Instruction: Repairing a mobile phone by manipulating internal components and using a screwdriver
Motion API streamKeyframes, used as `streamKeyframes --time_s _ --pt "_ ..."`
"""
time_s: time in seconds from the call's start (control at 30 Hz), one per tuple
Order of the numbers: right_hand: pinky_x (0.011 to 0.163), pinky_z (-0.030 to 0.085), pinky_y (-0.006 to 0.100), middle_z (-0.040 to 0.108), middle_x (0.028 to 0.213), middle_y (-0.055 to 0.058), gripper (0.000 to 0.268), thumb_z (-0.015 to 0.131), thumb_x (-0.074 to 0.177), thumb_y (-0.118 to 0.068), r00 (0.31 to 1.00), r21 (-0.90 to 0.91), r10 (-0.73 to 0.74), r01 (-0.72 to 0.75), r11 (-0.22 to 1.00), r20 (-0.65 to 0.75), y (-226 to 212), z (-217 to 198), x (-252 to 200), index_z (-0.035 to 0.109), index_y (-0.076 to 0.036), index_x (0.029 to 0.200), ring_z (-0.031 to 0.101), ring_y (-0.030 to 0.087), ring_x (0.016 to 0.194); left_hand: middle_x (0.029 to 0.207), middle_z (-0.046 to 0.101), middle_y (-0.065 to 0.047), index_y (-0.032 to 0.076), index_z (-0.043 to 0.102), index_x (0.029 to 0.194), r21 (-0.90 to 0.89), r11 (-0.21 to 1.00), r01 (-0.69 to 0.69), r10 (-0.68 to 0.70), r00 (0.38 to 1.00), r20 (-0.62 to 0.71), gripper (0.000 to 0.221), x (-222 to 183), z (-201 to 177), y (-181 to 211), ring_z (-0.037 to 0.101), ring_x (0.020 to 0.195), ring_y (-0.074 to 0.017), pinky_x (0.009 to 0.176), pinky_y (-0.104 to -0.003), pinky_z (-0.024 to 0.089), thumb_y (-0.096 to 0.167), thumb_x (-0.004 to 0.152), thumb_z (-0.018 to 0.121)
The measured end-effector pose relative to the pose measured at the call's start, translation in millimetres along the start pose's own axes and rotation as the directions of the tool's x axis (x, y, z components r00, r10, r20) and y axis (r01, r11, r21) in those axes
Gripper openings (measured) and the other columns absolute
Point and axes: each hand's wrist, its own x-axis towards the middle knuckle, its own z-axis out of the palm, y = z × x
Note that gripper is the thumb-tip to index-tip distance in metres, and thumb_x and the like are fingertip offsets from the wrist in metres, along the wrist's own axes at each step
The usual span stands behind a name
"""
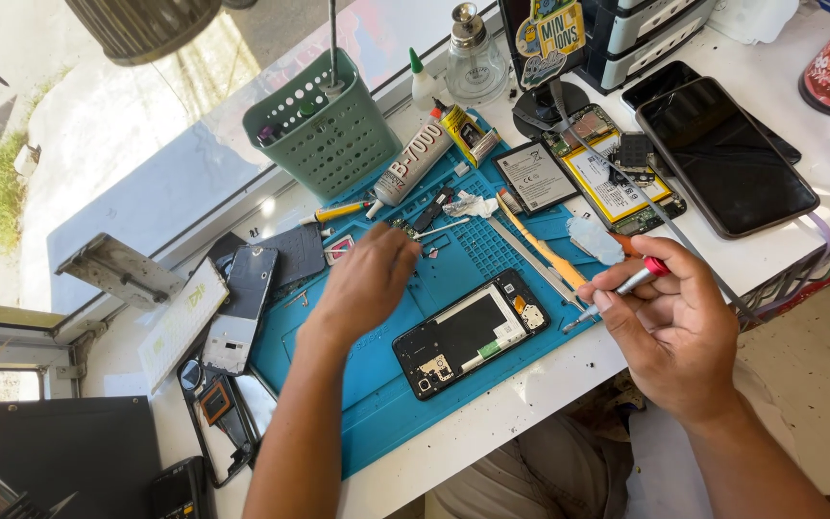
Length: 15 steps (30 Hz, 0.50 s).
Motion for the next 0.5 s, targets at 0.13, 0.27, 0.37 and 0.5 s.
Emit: streamKeyframes --time_s 0.13,0.27,0.37,0.5 --pt "0.083 0.067 0.033 0.071 0.1 0.018 0.048 0.066 0.094 0.004 0.999 0.012 -0.036 0.036 0.999 -0.011 3 0 2 0.047 0.006 0.138 0.079 0.028 0.092 0.103 0.061 -0.007 0.01 0.069 0.106 0.013 0.991 -0.133 0.134 0.989 -0.067 0.031 13 26 17 0.061 0.075 -0.0266 0.06 -0.043 0.047 0.035 0.106 0.051" --pt "0.085 0.068 0.034 0.069 0.101 0.016 0.05 0.065 0.094 0.002 1.0 0.032 -0.018 0.017 0.999 0.025 5 -1 1 0.046 0.004 0.14 0.079 0.028 0.093 0.098 0.061 -0.009 0.008 0.074 0.107 0.128 0.949 -0.288 0.312 0.915 -0.254 0.021 29 55 11 0.062 0.076 -0.0276 0.061 -0.042 0.051 0.025 0.104 0.061" --pt "0.085 0.068 0.035 0.069 0.101 0.016 0.049 0.065 0.094 0.002 1.0 0.029 -0.013 0.012 0.999 0.025 4 0 2 0.046 0.004 0.139 0.079 0.028 0.092 0.094 0.06 -0.008 0.006 0.076 0.105 0.149 0.93 -0.336 0.367 0.86 -0.354 0.021 34 67 10 0.063 0.078 -0.0267 0.063 -0.04 0.053 0.023 0.103 0.064" --pt "0.087 0.068 0.036 0.069 0.101 0.017 0.048 0.064 0.095 0.003 0.998 0.028 -0.047 0.046 0.999 0.039 6 1 1 0.045 0.004 0.139 0.079 0.029 0.092 0.093 0.058 -0.009 0.006 0.075 0.11 0.164 0.935 -0.316 0.355 0.858 -0.371 0.02 37 75 9 0.061 0.081 -0.0278 0.061 -0.041 0.053 0.021 0.103 0.064"
